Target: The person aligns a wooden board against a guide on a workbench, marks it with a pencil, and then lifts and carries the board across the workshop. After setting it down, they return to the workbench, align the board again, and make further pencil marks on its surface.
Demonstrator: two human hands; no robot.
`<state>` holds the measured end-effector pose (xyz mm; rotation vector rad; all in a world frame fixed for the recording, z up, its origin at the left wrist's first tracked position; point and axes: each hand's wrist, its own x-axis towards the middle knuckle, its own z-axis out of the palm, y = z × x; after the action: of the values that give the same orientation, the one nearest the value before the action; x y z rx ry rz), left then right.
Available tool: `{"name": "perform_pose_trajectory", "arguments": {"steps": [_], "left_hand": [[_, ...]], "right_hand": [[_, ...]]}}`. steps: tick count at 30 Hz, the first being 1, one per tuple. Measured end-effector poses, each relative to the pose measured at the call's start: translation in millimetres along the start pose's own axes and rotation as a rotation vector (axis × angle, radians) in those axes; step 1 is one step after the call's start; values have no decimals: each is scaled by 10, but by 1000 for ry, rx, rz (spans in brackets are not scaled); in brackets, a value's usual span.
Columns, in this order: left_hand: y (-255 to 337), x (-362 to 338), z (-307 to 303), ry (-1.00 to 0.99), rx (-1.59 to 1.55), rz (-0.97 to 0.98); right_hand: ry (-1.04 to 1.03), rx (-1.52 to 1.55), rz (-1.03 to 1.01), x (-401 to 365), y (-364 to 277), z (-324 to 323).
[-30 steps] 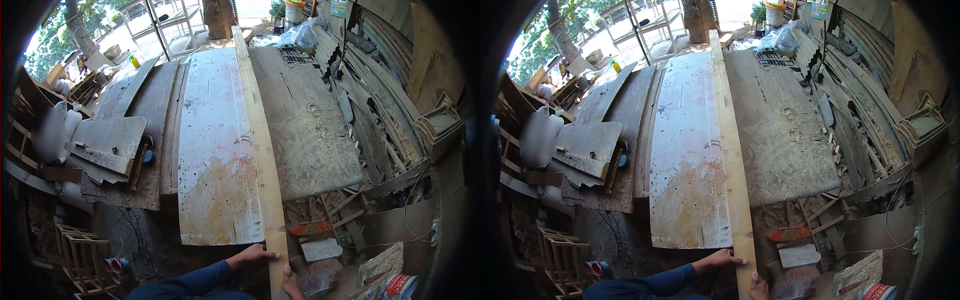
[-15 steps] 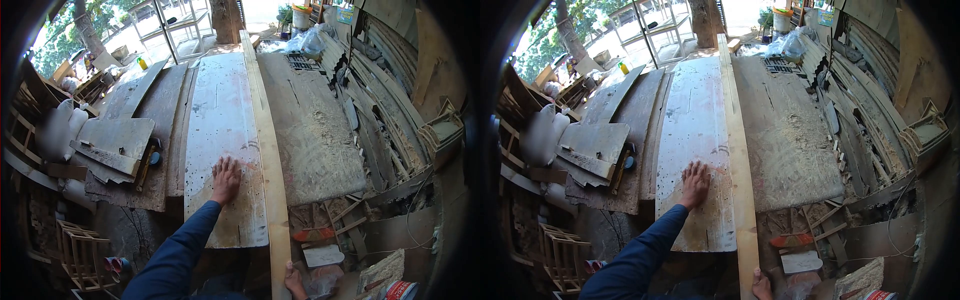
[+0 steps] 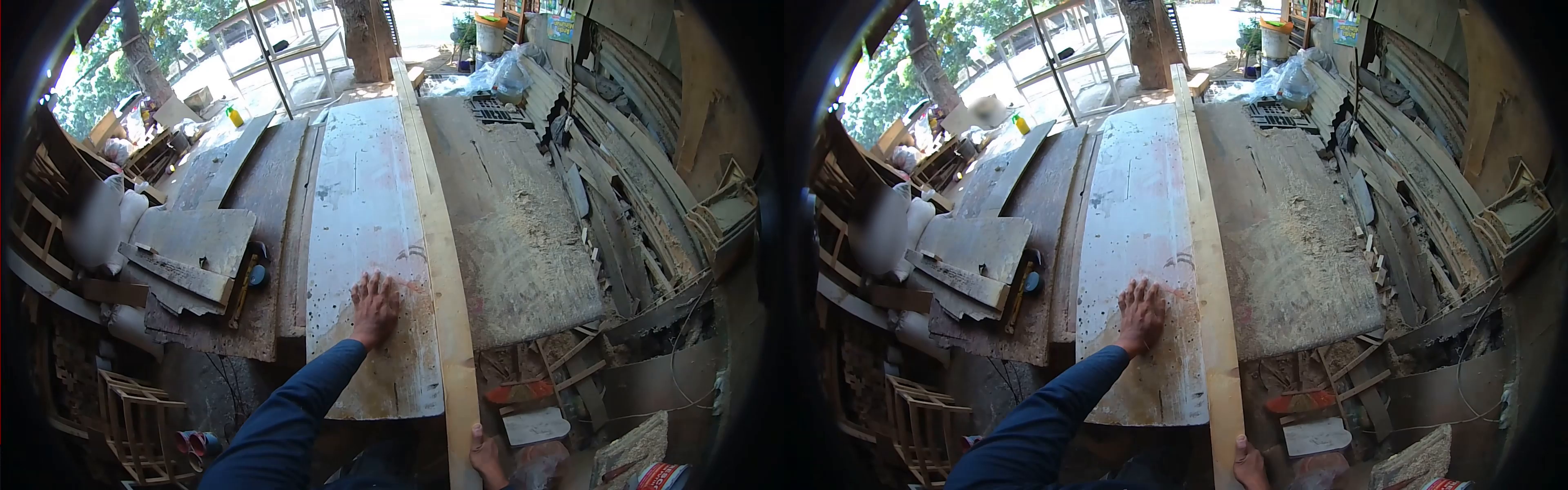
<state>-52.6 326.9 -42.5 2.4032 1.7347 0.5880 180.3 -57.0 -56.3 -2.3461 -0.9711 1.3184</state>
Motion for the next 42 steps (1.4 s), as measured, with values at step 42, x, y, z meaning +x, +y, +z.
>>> {"name": "perform_pose_trajectory", "arguments": {"steps": [42], "left_hand": [[-40, 33, 1, -54, -33, 19]], "right_hand": [[27, -4, -105, 773, -946, -238]]}}
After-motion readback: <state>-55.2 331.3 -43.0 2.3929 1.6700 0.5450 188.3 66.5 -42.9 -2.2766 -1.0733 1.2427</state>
